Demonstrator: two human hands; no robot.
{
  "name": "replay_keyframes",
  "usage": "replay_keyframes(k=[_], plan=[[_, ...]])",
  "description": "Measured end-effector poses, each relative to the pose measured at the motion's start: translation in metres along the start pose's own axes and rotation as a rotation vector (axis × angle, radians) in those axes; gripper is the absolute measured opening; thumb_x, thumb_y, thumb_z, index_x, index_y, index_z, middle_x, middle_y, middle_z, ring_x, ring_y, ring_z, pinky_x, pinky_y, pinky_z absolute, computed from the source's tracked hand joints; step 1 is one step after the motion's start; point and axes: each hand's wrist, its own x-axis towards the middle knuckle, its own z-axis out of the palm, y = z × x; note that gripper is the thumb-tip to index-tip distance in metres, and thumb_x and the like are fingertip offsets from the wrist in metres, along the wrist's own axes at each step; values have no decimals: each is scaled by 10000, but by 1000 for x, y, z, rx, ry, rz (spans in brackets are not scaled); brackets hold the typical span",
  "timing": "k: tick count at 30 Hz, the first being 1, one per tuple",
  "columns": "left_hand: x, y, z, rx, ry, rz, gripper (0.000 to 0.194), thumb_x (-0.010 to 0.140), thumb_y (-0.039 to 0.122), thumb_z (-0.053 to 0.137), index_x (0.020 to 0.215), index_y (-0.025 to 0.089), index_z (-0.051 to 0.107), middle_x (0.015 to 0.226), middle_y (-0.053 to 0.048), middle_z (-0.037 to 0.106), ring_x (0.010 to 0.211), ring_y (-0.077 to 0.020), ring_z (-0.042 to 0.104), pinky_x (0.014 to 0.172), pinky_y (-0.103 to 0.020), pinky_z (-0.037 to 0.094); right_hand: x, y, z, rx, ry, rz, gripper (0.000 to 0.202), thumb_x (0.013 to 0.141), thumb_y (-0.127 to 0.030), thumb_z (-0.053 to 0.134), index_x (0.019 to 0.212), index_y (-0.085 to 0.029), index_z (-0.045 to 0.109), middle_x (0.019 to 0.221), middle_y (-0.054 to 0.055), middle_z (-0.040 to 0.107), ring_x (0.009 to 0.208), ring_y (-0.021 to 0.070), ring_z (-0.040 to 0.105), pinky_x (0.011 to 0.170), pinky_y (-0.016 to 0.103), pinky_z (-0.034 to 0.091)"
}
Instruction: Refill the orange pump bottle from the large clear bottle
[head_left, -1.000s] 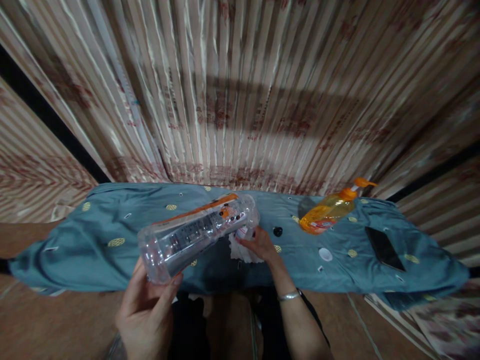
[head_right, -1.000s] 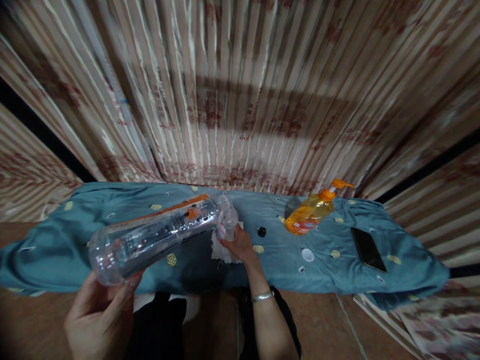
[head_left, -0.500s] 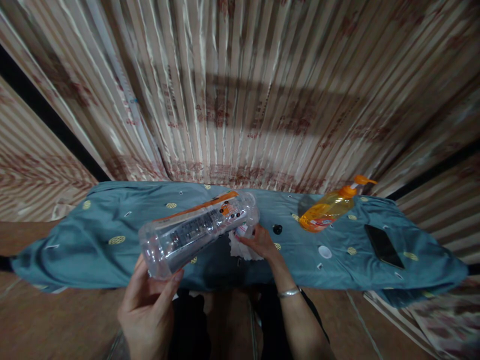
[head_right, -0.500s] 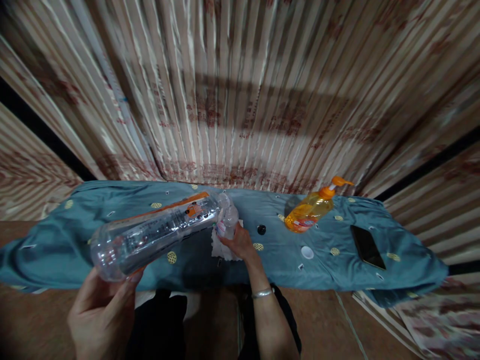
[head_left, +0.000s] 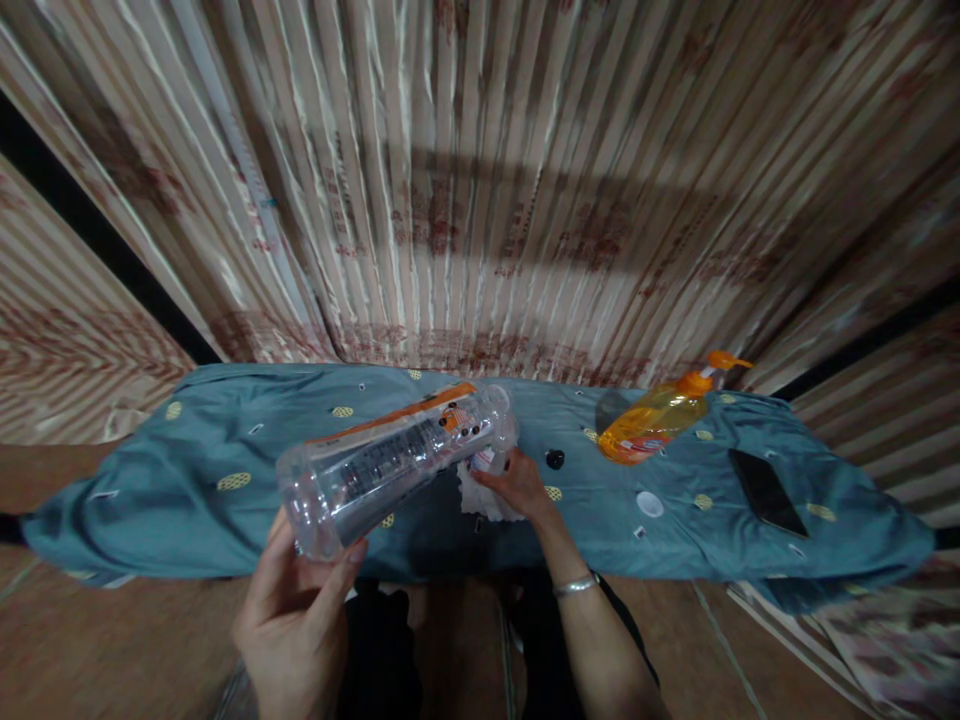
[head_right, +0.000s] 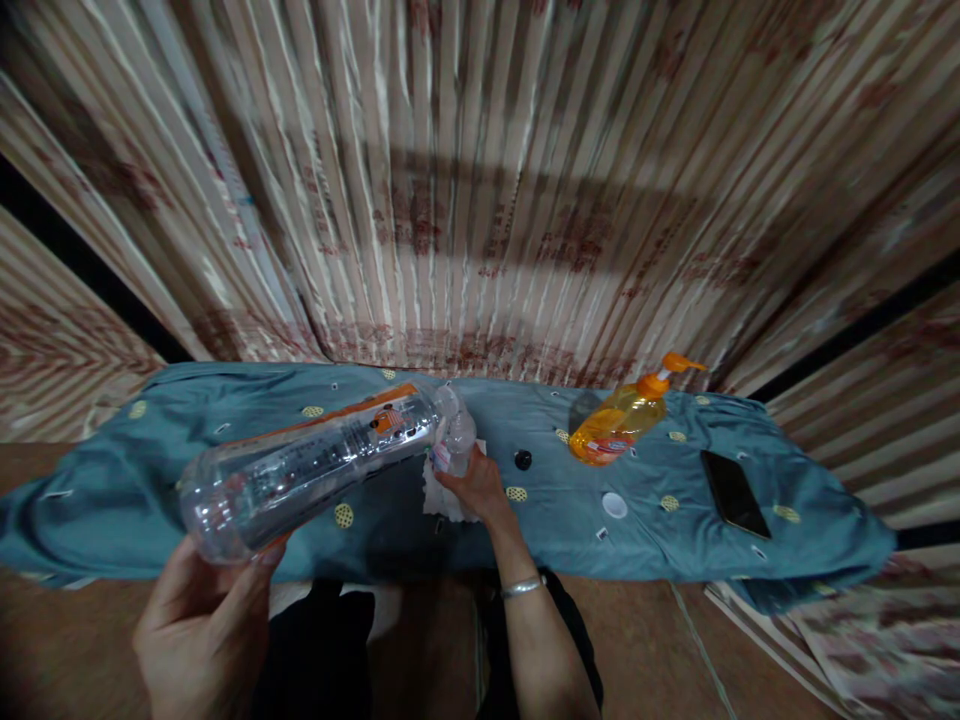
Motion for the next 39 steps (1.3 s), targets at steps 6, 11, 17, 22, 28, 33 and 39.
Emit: replay_keyframes(k=[6, 11, 17, 22, 28, 33, 39], plan=[[-1, 0, -1, 12, 11, -24, 569, 603, 353, 996, 1119, 204, 806, 1358, -132, 747, 1366, -401, 641, 1218, -586, 432, 1, -3, -3, -18, -13, 8, 448, 765, -345, 894, 1155, -208, 720, 1022, 94, 818, 1013, 321, 789, 853, 367, 606], [-1, 0, 0, 4, 7, -15, 563, 612, 333, 995, 1130, 208, 813, 1373, -131, 743, 1389, -390, 626, 1232, -573, 413, 0, -3, -3, -17, -20, 11, 440, 780, -362, 885, 1160, -209, 721, 1044, 96, 813, 1024, 329, 790, 890, 405, 616], [-1, 1, 0, 11, 14, -25, 559, 598, 344, 999, 1108, 206, 818, 1385, -130, 739, 1381, -406, 630, 1222, -585, 422, 2, 0, -1, -1, -7, -15, 413, 763, -332, 899, 1125, -235, 727, 995, 87, 811, 990, 333, 792, 884, 428, 629], [0, 0, 0, 2, 22, 1, 553, 600, 322, 1001, 1109, 201, 823, 1348, -134, 758, 1379, -405, 632, 1218, -594, 426, 2, 1, 0, -36, 2, -10, 445, 771, -335, 895, 1160, -207, 719, 1020, 84, 813, 986, 302, 790, 876, 377, 619], [0, 0, 1, -2, 4, 1, 552, 607, 320, 998, 1118, 207, 823, 1360, -125, 754, 1350, -383, 660, 1187, -526, 483, 2, 0, -1, -36, -11, -10, 468, 777, -346, 901, 1179, -181, 729, 979, 87, 816, 925, 273, 789, 827, 329, 621], [0, 2, 0, -17, 8, 0, 535, 597, 323, 1001, 1090, 206, 830, 1336, -126, 763, 1344, -375, 664, 1178, -520, 491, 1, -4, -3, -43, -15, 8, 472, 773, -332, 906, 1189, -187, 737, 1000, 106, 815, 927, 302, 791, 826, 364, 628], [0, -2, -1, -19, -2, 6, 542, 608, 312, 997, 1110, 201, 825, 1348, -133, 755, 1365, -383, 647, 1185, -520, 486, 1, -5, -4, -34, -9, 15, 436, 759, -346, 908, 1136, -206, 741, 1002, 88, 820, 965, 307, 793, 846, 365, 623]])
